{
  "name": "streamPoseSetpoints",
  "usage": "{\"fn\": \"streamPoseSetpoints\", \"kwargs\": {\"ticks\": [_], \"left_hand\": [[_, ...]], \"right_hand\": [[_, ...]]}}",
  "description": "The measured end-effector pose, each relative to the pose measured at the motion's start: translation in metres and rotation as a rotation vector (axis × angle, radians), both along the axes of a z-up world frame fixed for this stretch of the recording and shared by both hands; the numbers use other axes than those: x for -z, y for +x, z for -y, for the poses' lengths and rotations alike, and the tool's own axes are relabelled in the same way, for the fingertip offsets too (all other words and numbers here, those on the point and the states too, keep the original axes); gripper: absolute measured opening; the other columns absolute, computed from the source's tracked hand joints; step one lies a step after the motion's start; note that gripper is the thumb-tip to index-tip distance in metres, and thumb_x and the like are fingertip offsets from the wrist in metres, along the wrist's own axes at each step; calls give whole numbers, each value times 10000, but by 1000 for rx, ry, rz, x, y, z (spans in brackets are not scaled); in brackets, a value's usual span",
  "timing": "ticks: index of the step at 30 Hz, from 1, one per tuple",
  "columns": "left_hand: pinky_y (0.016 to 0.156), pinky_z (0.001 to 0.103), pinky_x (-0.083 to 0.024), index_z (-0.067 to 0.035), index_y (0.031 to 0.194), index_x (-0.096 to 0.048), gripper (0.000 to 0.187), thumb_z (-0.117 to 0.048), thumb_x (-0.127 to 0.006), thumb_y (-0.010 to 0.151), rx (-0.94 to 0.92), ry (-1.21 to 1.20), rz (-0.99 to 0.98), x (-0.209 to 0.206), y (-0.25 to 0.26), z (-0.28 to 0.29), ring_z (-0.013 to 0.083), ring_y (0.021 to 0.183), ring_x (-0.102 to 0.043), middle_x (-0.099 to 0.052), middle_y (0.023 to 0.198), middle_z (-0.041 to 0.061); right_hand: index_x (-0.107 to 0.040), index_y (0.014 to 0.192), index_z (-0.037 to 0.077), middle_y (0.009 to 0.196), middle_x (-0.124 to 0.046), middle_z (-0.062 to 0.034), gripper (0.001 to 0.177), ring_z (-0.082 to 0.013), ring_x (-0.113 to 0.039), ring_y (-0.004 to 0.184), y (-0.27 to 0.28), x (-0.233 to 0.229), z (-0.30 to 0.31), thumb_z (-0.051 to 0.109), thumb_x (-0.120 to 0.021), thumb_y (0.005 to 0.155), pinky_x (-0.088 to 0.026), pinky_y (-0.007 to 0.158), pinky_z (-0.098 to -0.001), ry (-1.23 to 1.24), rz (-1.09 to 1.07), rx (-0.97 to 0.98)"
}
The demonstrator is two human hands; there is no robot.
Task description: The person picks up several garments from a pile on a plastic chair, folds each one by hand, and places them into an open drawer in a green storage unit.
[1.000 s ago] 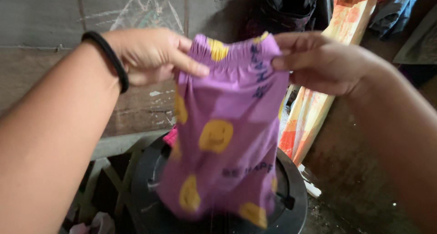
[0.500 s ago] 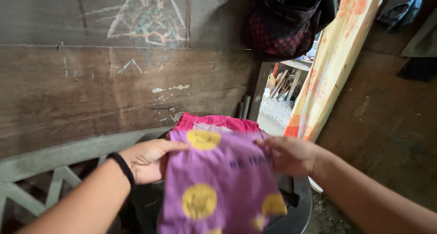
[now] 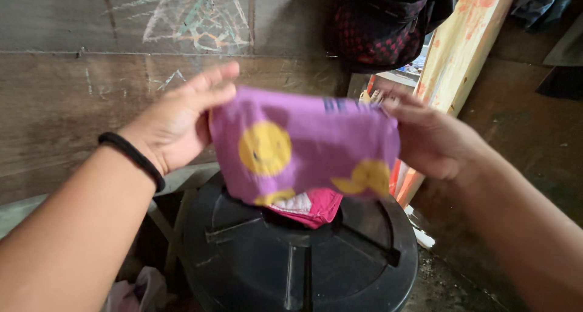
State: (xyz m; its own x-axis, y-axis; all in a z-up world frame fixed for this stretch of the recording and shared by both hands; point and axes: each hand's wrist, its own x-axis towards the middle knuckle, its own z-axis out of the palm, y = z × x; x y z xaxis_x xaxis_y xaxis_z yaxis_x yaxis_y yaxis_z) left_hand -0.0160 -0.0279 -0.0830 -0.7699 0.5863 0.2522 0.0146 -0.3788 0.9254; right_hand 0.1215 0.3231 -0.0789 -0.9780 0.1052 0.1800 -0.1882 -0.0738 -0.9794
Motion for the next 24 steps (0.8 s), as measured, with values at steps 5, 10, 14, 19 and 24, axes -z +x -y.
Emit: {"fn": "streamPoseSetpoints", "kwargs": {"ticks": [5, 10, 14, 19, 24], "left_hand": [[915, 366, -618, -134, 1503, -488, 678, -16, -663, 858, 48, 9, 2, -6, -20, -10, 216, 1064, -696, -684, 1268, 134], [851, 382, -619, -83, 1472, -453, 654, 52, -638, 859, -105, -75, 112, -3, -41, -36, 273, 1007, -742, -667, 1291, 238], [829, 383, -603, -109, 1489, -403, 669, 27, -637, 877, -77, -90, 112, 3, -31, -24, 278, 1002, -753, -650, 1315, 265], [777, 374, -619, -99, 1423, -569, 709, 125, -769, 780, 130, -503, 52, 84, 16, -21, 208, 990, -726, -715, 1235, 89], [603, 322, -586, -194, 1329, -648, 480, -421, -664, 906, 439, -1294, 79, 137, 11, -20, 172, 703, -733, -790, 878, 88]], "right_hand": [[-306, 1729, 364, 1400, -614, -263, 874, -326, -649, 1137, -4, -6, -22, -10, -585, 991, -529, 902, -477, 180, -26, -42], [-436, 1565, 171, 1288, -616, -168, 685, -299, -661, 1055, -23, -9, -13, -25, -558, 920, -606, 898, -451, 50, 72, -6], [-472, 1504, 122, 1308, -637, -143, 652, -290, -650, 1164, -4, -16, 6, -59, -563, 884, -558, 1013, -480, 142, 10, -21], [-487, 1470, 151, 1294, -739, -155, 715, -288, -689, 1182, 31, 38, 13, 22, -690, 797, -520, 1070, -357, 721, 391, -140], [-540, 1464, 190, 1093, -733, -107, 754, -223, -671, 1009, 28, 121, -40, -14, -735, 765, -570, 895, -358, 1028, 639, -99]]}}
